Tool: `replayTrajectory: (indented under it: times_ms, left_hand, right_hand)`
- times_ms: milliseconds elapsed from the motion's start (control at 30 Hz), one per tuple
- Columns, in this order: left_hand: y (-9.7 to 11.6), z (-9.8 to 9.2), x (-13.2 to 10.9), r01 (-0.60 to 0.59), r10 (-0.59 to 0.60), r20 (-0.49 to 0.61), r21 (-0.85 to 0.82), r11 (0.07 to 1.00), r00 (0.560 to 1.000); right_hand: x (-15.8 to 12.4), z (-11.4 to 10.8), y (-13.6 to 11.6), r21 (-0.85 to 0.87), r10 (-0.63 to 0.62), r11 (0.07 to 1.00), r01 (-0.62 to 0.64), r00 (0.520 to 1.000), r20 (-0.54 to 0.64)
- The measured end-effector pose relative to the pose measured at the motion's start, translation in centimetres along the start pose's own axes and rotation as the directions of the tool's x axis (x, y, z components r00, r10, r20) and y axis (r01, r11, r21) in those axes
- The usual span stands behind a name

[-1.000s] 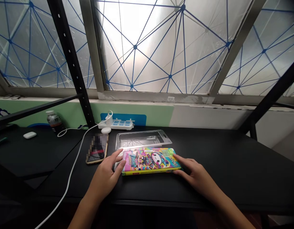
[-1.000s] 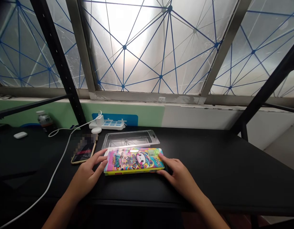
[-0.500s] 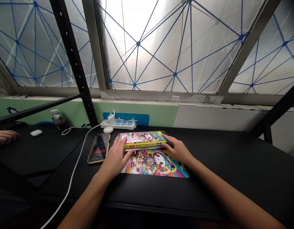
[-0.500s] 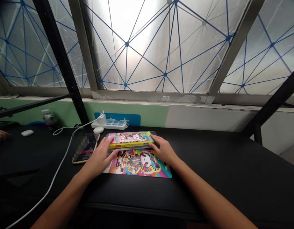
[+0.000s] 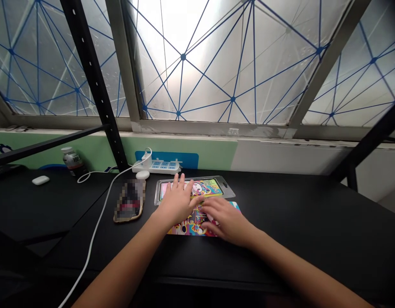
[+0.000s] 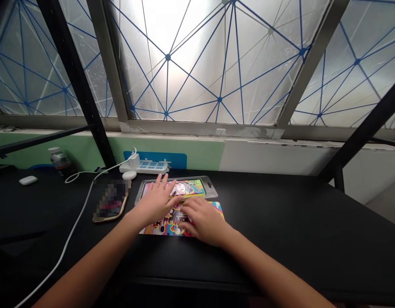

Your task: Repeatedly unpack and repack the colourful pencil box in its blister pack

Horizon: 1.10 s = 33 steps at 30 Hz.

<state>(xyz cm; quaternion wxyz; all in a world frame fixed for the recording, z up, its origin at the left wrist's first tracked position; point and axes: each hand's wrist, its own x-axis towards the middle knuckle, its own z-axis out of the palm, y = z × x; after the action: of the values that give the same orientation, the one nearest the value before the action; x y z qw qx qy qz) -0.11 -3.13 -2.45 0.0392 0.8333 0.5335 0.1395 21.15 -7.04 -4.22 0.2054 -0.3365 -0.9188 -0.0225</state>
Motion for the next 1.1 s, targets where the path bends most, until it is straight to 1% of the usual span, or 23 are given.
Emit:
replayTrajectory:
  times_ms: [33,100,200,267,367,433,500,600,700,800,867,933,967,1033,1100]
  left_hand:
    - [0.0,0.2,0.8,-0.014,0.015,0.043,-0.026,1.0,0.999]
    - [-0.5,0.9,2.1,-0.034,0.038,0.092,-0.044,0.998,0.995]
    - [-2.0,1.9,3.3,-0.081,0.083,0.073,-0.03,0.996,0.994]
    - [-3.1,2.3,3.7,-0.114,0.115,0.053,-0.021,0.993,0.992]
    - [-4.3,2.4,4.2,-0.137,0.137,0.029,-0.009,0.991,0.99]
    - [-4.8,2.4,4.4,-0.139,0.139,0.009,-0.004,0.99,0.99]
    - [-5.1,2.3,4.5,-0.134,0.134,0.0,-0.006,0.991,0.991]
    - [-5.3,2.2,4.4,-0.121,0.121,0.014,-0.004,0.993,0.993]
    - [-5.4,2.1,4.2,-0.119,0.119,0.032,-0.001,0.993,0.992]
    - [-5.4,2.0,4.1,-0.123,0.124,0.036,-0.023,0.992,0.992]
    - [-5.4,1.8,4.1,-0.123,0.125,0.043,-0.057,0.991,0.991]
    - [-5.5,1.6,4.0,-0.116,0.123,0.062,-0.098,0.988,0.99]
    - [-5.4,1.4,4.0,-0.112,0.122,0.074,-0.119,0.987,0.99]
    - [-5.4,1.0,3.9,-0.105,0.122,0.1,-0.156,0.982,0.988]
    - [-5.3,0.6,3.7,-0.098,0.12,0.121,-0.175,0.98,0.985]
  right_hand:
    - [-0.1,0.1,-0.7,0.038,-0.014,0.999,0.011,0.998,0.066]
    - [-0.4,0.2,-1.5,0.096,0.014,0.995,-0.03,0.986,0.164]
    - [-0.8,-0.1,-1.5,0.145,0.082,0.982,-0.122,0.963,0.255]
    - [-0.8,-0.4,-1.3,0.162,0.091,0.977,-0.137,0.959,0.267]
    - [-0.7,-0.8,-1.0,0.198,0.107,0.968,-0.152,0.969,0.223]
    - [-0.5,-0.6,-0.7,0.19,0.172,0.96,-0.206,0.968,0.182]
    - [-0.4,-0.2,-0.2,0.132,0.265,0.95,-0.282,0.955,0.129]
    - [-0.2,0.7,0.7,0.002,0.379,0.925,-0.379,0.925,0.04]
    - [-0.1,1.4,1.1,-0.087,0.429,0.9,-0.428,0.903,-0.01]
    - [0.0,1.4,0.6,-0.063,0.44,0.895,-0.442,0.897,-0.036]
    - [-0.1,0.7,0.6,-0.002,0.481,0.877,-0.481,0.876,-0.028]
    - [-0.3,-0.5,1.7,0.024,0.544,0.839,-0.543,0.839,-0.03]
    - [-0.5,-1.2,2.8,0.02,0.577,0.817,-0.576,0.816,-0.034]
    - [-0.9,-2.7,6.1,0.005,0.639,0.769,-0.639,0.769,-0.023]
    - [-1.5,-3.8,10.0,0.035,0.69,0.715,-0.698,0.713,0.124]
